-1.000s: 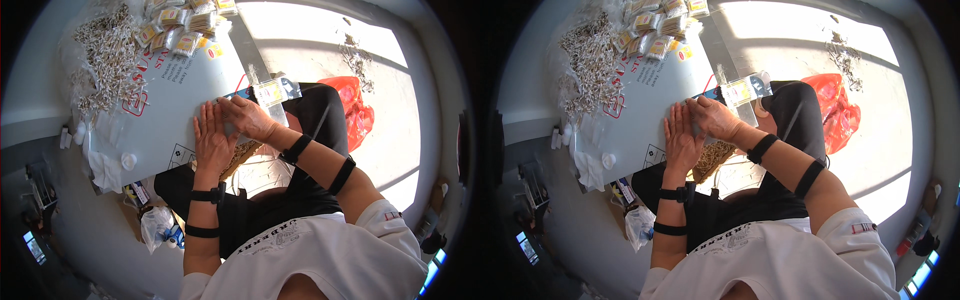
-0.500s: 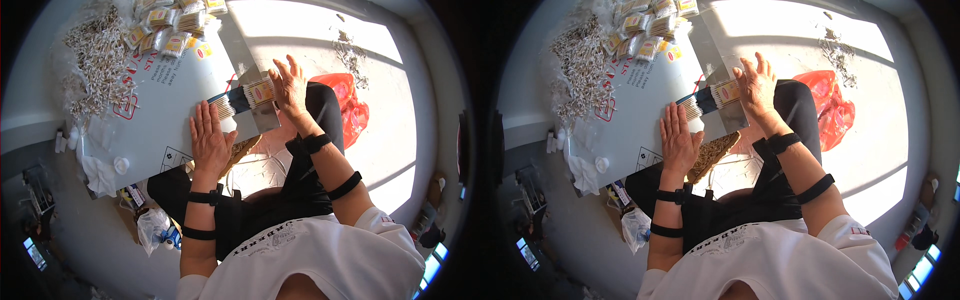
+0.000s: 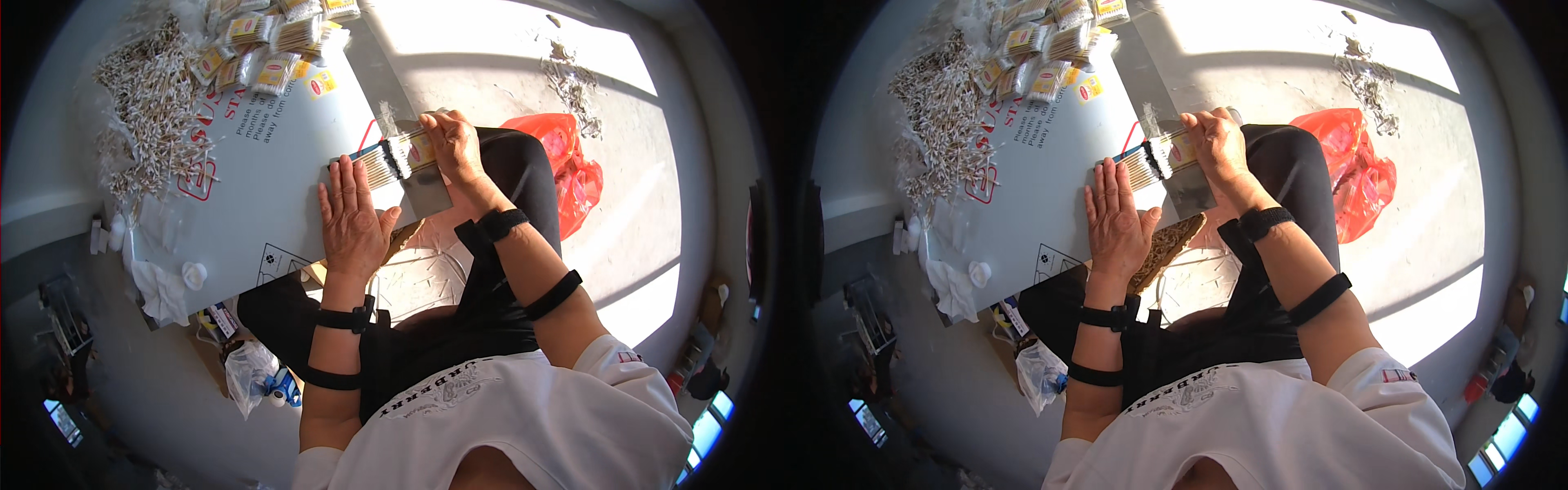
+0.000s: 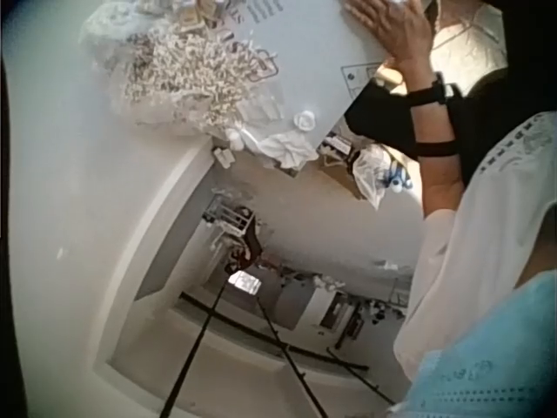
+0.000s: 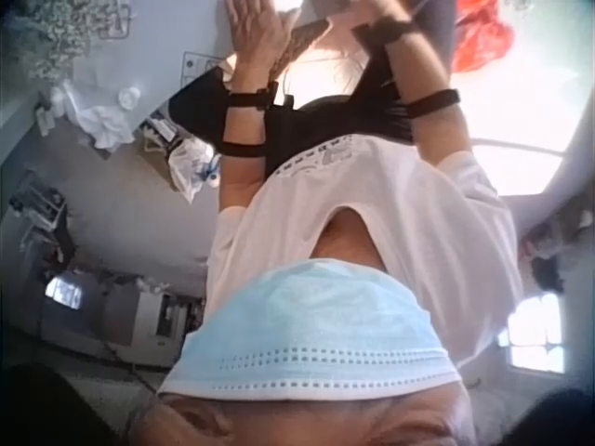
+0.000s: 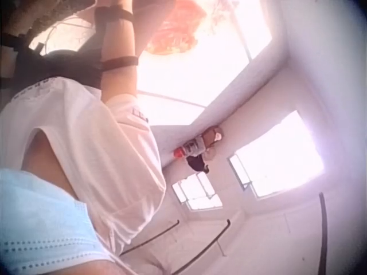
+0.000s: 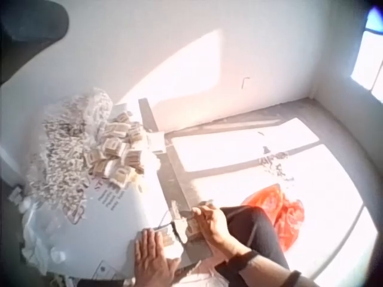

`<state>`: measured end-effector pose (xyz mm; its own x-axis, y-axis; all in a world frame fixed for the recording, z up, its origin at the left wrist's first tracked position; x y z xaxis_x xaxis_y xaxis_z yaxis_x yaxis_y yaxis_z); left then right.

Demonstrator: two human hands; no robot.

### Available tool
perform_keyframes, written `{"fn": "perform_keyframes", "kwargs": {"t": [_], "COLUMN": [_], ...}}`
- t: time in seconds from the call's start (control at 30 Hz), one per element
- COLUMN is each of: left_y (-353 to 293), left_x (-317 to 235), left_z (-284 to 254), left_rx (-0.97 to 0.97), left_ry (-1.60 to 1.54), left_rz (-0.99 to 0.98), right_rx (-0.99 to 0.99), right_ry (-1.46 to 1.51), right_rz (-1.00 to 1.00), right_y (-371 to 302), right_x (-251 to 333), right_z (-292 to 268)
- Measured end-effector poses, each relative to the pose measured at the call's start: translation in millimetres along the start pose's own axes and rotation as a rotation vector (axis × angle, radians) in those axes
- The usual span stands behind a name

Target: Packaging cotton swabs into small plastic bags.

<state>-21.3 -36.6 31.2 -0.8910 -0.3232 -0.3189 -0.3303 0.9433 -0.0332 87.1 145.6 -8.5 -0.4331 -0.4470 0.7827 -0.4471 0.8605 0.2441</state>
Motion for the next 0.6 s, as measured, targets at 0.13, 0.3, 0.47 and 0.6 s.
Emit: {"fn": "perform_keyframes", "kwargs": {"t": [0.13, 0.3, 0.47, 0.6], "left_y": [2.3, 10.2, 17.1, 21.8], "left_x": [-3.4, -13.9, -22.5, -26.0], "left_z": [1.1, 3.9, 5.3, 7.1], "left_rx": [0.006, -0.008, -0.018, -0.015], "left_ry": [0.000, -0.006, -0.015, -0.015], "left_rz": [0.003, 0.027, 0.048, 0.062], "right_rx": [0.034, 0.054, 0.070, 0.095], "right_ry": [0.007, 0.011, 0.010, -0.043], "right_rz": [0.060, 0.118, 0.102, 0.094], "right_y": [-0.3, -1.0, -0.9, 0.2], "right_x": [-2.6, -2.5, 4.7, -0.7], "right_z": [1.0, 1.2, -0.3, -3.2]}}
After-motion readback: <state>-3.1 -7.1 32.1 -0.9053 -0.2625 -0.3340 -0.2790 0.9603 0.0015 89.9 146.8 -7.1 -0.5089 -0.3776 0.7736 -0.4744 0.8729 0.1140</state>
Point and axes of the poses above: each hand's wrist, its own y-axis towards the middle knuckle, its own z-axis out of the palm, x = y × z, the point moved 3 cm from there along y, towards the middle knuckle, and after that the axes turned 1 degree about x, right-handed, at the moved point
